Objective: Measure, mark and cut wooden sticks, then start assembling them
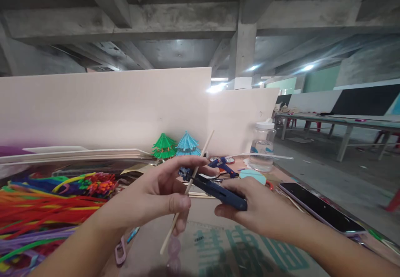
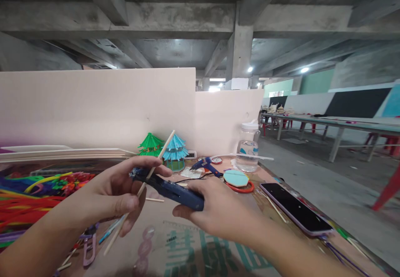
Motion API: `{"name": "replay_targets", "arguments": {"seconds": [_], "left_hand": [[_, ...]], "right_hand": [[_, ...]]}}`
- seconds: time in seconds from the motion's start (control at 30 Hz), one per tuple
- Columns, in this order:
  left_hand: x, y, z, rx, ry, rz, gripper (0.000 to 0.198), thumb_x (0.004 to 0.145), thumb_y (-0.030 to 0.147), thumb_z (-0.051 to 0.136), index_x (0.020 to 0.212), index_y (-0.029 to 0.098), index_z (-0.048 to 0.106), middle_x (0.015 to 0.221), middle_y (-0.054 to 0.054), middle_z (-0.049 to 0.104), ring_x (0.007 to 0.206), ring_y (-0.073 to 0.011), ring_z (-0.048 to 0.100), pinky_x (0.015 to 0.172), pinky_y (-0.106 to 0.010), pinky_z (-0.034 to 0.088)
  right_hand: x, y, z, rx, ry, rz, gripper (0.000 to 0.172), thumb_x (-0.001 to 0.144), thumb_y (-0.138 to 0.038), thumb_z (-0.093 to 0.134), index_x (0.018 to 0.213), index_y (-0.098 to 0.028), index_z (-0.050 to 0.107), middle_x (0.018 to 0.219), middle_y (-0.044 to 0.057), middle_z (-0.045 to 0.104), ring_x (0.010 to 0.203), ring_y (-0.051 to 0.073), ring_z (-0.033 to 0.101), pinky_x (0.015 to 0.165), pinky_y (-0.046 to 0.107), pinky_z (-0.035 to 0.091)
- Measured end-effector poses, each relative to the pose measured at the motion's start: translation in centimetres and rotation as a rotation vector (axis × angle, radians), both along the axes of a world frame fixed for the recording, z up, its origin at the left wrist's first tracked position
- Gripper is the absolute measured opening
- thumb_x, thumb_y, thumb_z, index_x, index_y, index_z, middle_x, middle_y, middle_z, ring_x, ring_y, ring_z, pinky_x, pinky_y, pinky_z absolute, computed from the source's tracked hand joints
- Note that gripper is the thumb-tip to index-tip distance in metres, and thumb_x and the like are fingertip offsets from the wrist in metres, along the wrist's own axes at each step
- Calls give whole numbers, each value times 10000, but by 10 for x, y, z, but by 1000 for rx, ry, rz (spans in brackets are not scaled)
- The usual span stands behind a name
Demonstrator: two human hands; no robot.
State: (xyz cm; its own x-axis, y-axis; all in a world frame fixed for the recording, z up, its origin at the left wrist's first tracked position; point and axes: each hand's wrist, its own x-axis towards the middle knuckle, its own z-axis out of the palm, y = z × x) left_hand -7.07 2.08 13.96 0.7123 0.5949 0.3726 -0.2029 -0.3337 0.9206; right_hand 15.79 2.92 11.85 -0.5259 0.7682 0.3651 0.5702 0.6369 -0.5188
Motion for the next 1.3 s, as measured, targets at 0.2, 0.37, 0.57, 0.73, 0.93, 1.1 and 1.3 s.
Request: {"name": "replay_targets", "arguments": {"seconds": [0.2, 0.37, 0.57, 0.73, 0.93, 1.1, 1.3], "left_hand": [[-2, 1, 1, 0, -13, 4, 470, 851, 182, 665, 1276, 357, 569, 1429, -100, 513, 561, -44, 670, 492, -125, 549], [-2, 0, 3, -24, -11, 20, 465, 844, 180, 672, 1265, 355, 587, 1402, -104, 536, 552, -50, 673, 516, -144, 572], [-2, 0, 4, -42, -1, 46, 478, 822, 182, 696, 1263, 335, 594, 1408, -124, 537, 546, -62, 676, 504, -154, 577], [-3, 1, 4, -61, 15, 66, 487, 815, 178, 706, 1266, 323, 593, 1357, -128, 583, 547, -62, 673, 518, -161, 581], [-4, 3, 2, -52, 58, 100, 521, 803, 203, 719, 1293, 293, 566, 1351, -154, 576, 530, -60, 652, 488, -164, 565], [-4, 1, 4, -57, 74, 200, 547, 793, 192, 713, 1295, 351, 565, 1291, -95, 613, 480, -11, 580, 409, -115, 492], [-25, 10, 19, 138, 124, 446, 580, 804, 252, 693, 1351, 325, 513, 1164, -87, 670, 419, 8, 481, 353, -111, 405]], "right_hand": [[-2, 0, -1, -38, 48, 0, 105, 770, -302, 688, 730, -204, 685, 669, -23, 648, 611, 151, 541, 556, 239, 339], [-2, -1, -2, -3, 57, -4, 77, 771, -279, 693, 729, -215, 687, 655, -22, 664, 587, 158, 564, 525, 243, 344], [-2, 0, -4, 11, 42, -36, 84, 775, -310, 701, 763, -228, 715, 657, -16, 682, 577, 165, 587, 508, 249, 357], [-2, 2, -4, 5, 23, -59, 92, 771, -321, 698, 762, -233, 726, 657, -18, 682, 579, 166, 585, 507, 246, 350], [-1, 5, -6, 10, 5, -74, 130, 783, -349, 690, 770, -227, 733, 642, -10, 679, 566, 169, 582, 504, 250, 348], [-2, 8, -9, 56, 3, -47, 133, 814, -350, 662, 813, -235, 728, 701, 2, 697, 623, 182, 610, 565, 260, 396], [19, 19, 6, 113, -60, -50, 247, 820, -373, 637, 984, -193, 674, 892, 59, 706, 774, 222, 634, 640, 281, 431]]}}
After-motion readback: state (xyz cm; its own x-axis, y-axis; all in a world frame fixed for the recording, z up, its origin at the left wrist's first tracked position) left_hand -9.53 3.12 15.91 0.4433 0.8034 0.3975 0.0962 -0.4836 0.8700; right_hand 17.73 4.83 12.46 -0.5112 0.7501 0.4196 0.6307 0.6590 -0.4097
